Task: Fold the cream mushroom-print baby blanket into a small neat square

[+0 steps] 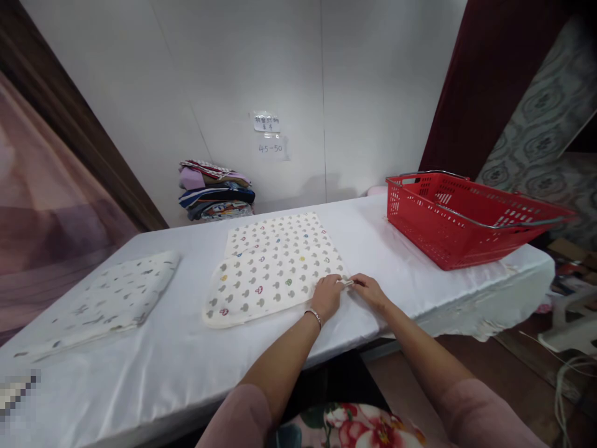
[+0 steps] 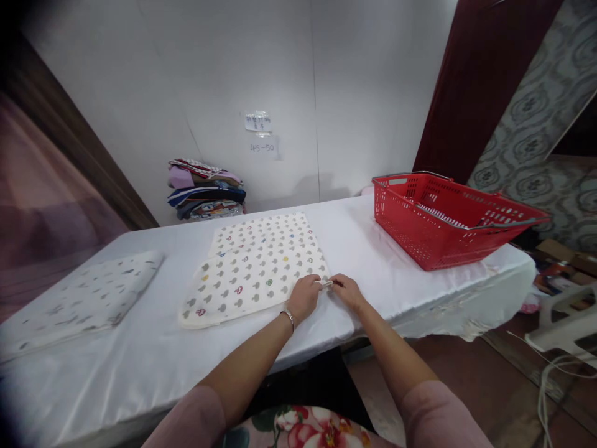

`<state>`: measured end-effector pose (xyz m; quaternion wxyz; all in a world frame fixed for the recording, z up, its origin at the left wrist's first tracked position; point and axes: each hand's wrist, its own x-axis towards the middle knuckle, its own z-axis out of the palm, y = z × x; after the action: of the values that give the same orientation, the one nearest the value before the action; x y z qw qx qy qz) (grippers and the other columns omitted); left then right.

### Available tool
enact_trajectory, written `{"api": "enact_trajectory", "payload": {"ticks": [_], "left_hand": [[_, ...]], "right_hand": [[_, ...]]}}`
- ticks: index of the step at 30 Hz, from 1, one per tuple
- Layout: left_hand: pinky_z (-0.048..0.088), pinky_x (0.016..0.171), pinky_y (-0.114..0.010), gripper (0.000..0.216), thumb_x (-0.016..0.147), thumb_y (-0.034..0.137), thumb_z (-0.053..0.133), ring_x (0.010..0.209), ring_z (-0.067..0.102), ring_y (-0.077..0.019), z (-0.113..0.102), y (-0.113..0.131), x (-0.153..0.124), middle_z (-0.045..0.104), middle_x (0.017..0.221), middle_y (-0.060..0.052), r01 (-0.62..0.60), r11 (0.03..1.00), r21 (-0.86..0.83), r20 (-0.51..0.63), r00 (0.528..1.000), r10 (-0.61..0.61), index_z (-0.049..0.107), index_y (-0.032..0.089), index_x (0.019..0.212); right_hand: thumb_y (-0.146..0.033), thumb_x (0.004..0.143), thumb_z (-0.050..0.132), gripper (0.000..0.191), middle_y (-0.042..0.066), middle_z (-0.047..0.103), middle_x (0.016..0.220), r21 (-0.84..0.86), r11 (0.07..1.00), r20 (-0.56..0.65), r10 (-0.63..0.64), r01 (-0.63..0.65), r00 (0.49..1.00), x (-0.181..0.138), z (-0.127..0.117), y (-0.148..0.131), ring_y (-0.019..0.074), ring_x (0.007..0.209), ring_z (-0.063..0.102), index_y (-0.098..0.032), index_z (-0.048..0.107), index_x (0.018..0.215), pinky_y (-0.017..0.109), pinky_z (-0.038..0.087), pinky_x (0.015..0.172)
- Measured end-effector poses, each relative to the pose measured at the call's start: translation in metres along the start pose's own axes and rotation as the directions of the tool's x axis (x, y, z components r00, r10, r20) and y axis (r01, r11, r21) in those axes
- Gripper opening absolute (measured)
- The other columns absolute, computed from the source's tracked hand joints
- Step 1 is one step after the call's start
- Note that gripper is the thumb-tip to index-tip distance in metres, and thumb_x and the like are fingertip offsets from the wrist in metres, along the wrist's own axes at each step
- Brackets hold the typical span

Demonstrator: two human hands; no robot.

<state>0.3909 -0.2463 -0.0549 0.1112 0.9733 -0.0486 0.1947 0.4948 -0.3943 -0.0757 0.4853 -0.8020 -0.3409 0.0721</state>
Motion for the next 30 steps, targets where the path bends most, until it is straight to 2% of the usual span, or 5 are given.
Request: {"api": "enact_trajectory", "payload": {"ticks": [5, 15, 21, 25, 30], "left_hand": [[0.039, 0.084, -0.035, 0.021, 0.086, 0.019, 0.047, 0.102, 0.048, -0.0193, 0.004, 0.003, 0.006, 0.053, 0.112, -0.005, 0.068, 0.997, 0.028, 0.010, 0.998, -0.069, 0.058, 0.022, 0.104], [0.040, 0.082, -0.035, 0.016, 0.088, 0.018, 0.043, 0.100, 0.049, -0.0195, 0.008, 0.011, 0.011, 0.055, 0.105, -0.006, 0.015, 0.997, 0.079, 0.025, 1.000, -0.017, 0.058, 0.018, 0.094], [0.039, 0.083, -0.035, 0.017, 0.087, 0.015, 0.042, 0.099, 0.049, -0.0198, 0.014, 0.013, 0.006, 0.056, 0.104, -0.007, -0.013, 0.996, 0.089, -0.016, 1.000, 0.015, 0.057, 0.015, 0.095], [0.039, 0.082, -0.034, 0.018, 0.089, 0.015, 0.040, 0.096, 0.049, -0.0193, 0.015, 0.012, 0.007, 0.056, 0.102, -0.007, -0.015, 0.996, 0.089, -0.013, 1.000, 0.017, 0.056, 0.015, 0.096], [0.039, 0.082, -0.034, 0.017, 0.088, 0.014, 0.039, 0.099, 0.047, -0.0192, 0.013, 0.012, 0.007, 0.054, 0.106, -0.007, -0.023, 0.996, 0.088, -0.029, 0.999, 0.026, 0.055, 0.017, 0.095]], "right_hand": [[-0.030, 0.074, 0.049, 0.020, 0.000, 0.061, 0.075, -0.022, 0.999, 0.010, -0.026, 0.026, 1.000, 0.000, 0.000, -0.001, 0.0162, 0.072, 0.054, -0.021, 0.064, 0.083, 0.028, 0.043, 0.070], [-0.025, 0.072, 0.047, 0.029, 0.001, 0.062, 0.081, -0.008, 0.995, 0.011, -0.097, 0.097, 0.995, -0.002, -0.002, -0.005, 0.0168, 0.077, 0.056, -0.021, 0.065, 0.094, 0.031, 0.044, 0.076], [-0.033, 0.078, 0.047, 0.026, 0.003, 0.065, 0.091, 0.062, 0.997, -0.015, -0.043, 0.044, 0.999, -0.001, 0.000, 0.001, 0.0184, 0.085, 0.058, -0.021, 0.064, 0.093, 0.033, 0.044, 0.081], [-0.039, 0.078, 0.052, 0.025, 0.001, 0.062, 0.079, 0.004, 0.998, -0.013, -0.069, 0.069, 0.998, -0.005, 0.002, -0.004, 0.0163, 0.073, 0.055, -0.020, 0.064, 0.090, 0.029, 0.044, 0.070], [-0.035, 0.082, 0.047, 0.023, 0.001, 0.058, 0.078, -0.110, 0.985, -0.044, -0.136, 0.131, 0.990, -0.008, 0.002, -0.009, 0.0155, 0.073, 0.052, -0.022, 0.065, 0.087, 0.028, 0.042, 0.069]]}}
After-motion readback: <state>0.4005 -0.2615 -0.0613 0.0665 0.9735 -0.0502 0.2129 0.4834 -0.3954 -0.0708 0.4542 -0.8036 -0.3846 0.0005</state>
